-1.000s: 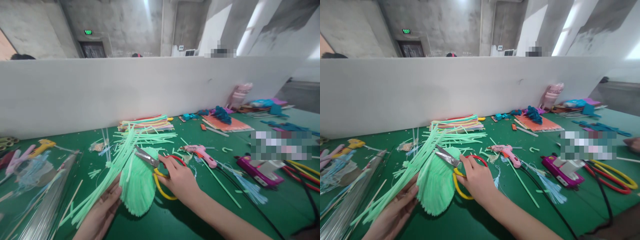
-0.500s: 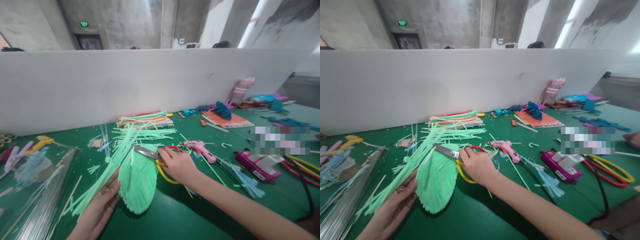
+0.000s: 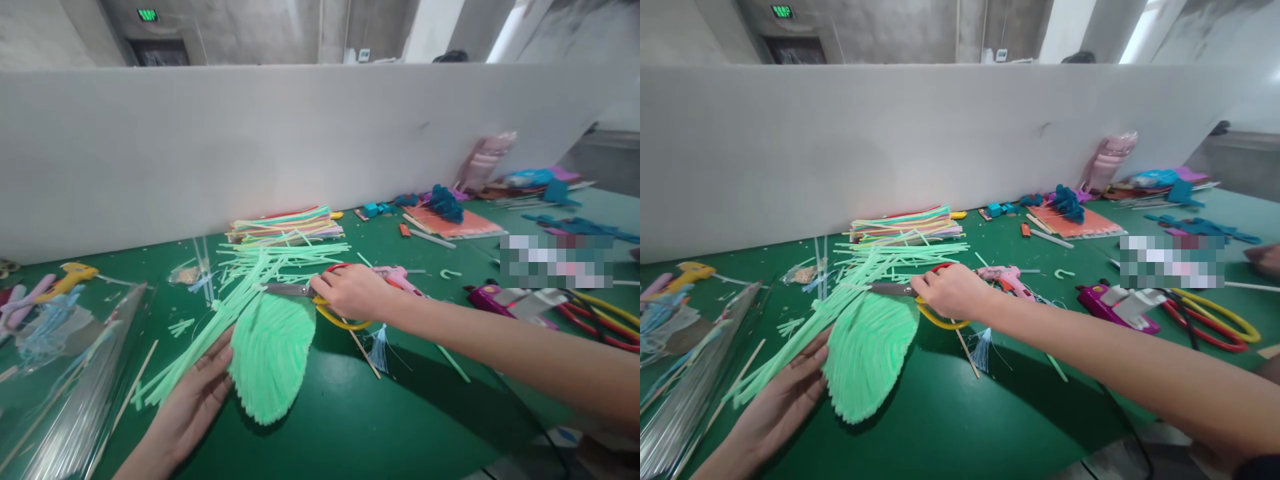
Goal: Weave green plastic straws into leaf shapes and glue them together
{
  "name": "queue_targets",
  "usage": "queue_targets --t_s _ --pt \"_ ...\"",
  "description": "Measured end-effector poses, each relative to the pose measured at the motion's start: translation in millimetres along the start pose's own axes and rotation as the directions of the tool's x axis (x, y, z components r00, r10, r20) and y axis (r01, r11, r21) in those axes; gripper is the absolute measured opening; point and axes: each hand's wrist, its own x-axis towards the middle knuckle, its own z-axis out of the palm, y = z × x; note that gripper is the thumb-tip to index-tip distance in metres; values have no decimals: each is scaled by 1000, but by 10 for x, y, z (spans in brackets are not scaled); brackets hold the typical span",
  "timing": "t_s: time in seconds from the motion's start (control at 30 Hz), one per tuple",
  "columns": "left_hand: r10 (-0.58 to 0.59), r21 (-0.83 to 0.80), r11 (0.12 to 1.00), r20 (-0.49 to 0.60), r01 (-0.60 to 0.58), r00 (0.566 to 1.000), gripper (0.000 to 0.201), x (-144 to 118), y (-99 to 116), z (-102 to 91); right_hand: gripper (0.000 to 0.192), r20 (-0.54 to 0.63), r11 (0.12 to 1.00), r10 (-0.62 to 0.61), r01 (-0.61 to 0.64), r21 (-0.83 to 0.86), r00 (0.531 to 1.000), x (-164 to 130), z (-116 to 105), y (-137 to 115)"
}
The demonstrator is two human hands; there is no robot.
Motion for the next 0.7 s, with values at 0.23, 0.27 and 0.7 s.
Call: queue_targets --t_s 0.23,0.27,0.7 --pt "-24 7 1000 21 23 999 37 -5 13 0 17 76 1000 -25 26 -8 997 -3 -93 29" --pt "-24 8 1000 26 24 999 37 -7 13 -4 18 87 1000 -28 29 -12 996 -4 -111 31" --pt "-66 -35 997 50 68 997 42 3 23 -51 19 59 995 -79 83 -53 995 -44 -77 94"
